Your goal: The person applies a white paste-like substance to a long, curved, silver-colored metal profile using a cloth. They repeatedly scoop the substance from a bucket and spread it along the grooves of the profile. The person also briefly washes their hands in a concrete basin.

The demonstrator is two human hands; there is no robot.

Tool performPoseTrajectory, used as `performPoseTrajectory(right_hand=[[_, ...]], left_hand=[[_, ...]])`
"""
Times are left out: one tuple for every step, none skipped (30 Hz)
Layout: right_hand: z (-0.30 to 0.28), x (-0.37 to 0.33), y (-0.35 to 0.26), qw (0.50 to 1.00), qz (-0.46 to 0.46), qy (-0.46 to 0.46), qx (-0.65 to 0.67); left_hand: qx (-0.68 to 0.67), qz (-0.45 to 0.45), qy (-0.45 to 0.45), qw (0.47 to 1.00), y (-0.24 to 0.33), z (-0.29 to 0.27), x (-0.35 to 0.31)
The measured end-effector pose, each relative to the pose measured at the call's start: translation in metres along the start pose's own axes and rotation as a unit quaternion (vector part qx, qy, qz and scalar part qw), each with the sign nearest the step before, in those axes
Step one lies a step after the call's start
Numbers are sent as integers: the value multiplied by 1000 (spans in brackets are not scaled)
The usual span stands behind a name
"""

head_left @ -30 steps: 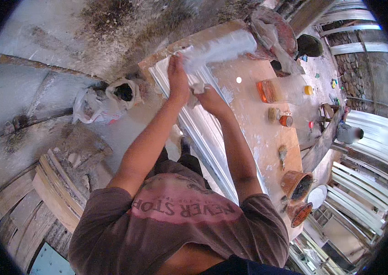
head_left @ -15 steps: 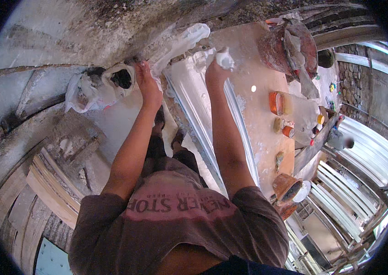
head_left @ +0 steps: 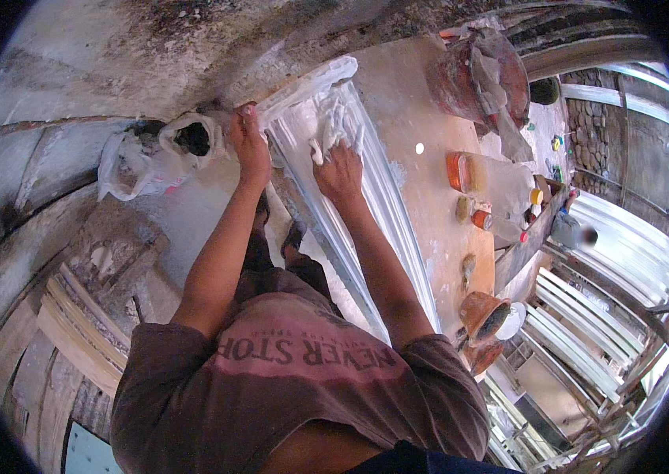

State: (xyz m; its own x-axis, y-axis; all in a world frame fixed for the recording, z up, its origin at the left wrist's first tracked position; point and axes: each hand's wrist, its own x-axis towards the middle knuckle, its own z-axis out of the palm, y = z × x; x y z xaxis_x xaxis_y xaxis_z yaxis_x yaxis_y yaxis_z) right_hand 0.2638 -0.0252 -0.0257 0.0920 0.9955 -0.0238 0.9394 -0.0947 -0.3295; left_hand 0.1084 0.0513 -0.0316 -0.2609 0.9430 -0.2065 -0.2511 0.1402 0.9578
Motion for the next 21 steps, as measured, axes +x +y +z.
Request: performPoseTrajectory(right_hand=[[-6, 8, -6, 1000, 6, 8, -23], [-15, 15, -10, 999, 30, 22, 26], [-17, 17, -7, 1000, 23, 6, 10], [-19, 20, -3, 1000, 15, -9, -7], [-20, 23, 2, 999, 8, -25, -23], [-22, 26, 6, 999, 13, -30, -9], [-24, 24, 8, 999, 20, -26, 1], [-27, 19, 10, 999, 27, -22, 11], [-32, 14, 7, 999, 32, -18, 23], [-36, 10, 4, 1000, 6, -17, 13], [-31, 12, 6, 999, 2, -33, 3], [-30, 14, 4, 999, -1, -50, -8], [-31, 15, 2, 998, -3, -66, -18], [-36, 17, 3, 997, 34, -76, -4], [-35, 21, 9, 996, 48, 2, 71], [-32, 27, 20, 984, 63, 80, 146], [-29, 36, 30, 960, 77, 157, 220], [-35, 49, 31, 948, 84, 184, 245], [-47, 66, 27, 936, 90, 208, 270], [-56, 77, 28, 920, 99, 237, 295], [-58, 86, 36, 921, 108, 193, 320]], left_hand=[[-8, -7, 10, 1000, 1, 2, 0], [-17, -15, 20, 1000, 2, 4, 0], [-1, -2, 22, 1000, 0, 4, 1], [15, 10, 24, 1000, -2, 2, 3], [30, 23, 26, 999, -3, 2, 2], [32, 24, 34, 999, -1, 3, 2], [33, 25, 42, 998, 2, 3, 0], [34, 26, 50, 998, 5, 4, -1], [23, 28, 50, 998, 5, 5, -3], [12, 29, 51, 998, 6, 6, -4], [2, 31, 51, 998, 6, 7, -5], [5, 28, 46, 999, 4, 6, -6], [9, 25, 40, 999, 2, 5, -7], [13, 21, 35, 999, 0, 4, -7], [23, 38, 13, 999, -4, 2, -6], [33, 53, -10, 998, -9, 1, -6], [44, 68, -33, 996, -14, 1, -4], [43, 84, -32, 995, -14, 4, -2], [43, 99, -28, 994, -13, 7, -2], [43, 116, -29, 992, -10, 11, -3], [65, 132, -32, 989, -8, 14, -3]])
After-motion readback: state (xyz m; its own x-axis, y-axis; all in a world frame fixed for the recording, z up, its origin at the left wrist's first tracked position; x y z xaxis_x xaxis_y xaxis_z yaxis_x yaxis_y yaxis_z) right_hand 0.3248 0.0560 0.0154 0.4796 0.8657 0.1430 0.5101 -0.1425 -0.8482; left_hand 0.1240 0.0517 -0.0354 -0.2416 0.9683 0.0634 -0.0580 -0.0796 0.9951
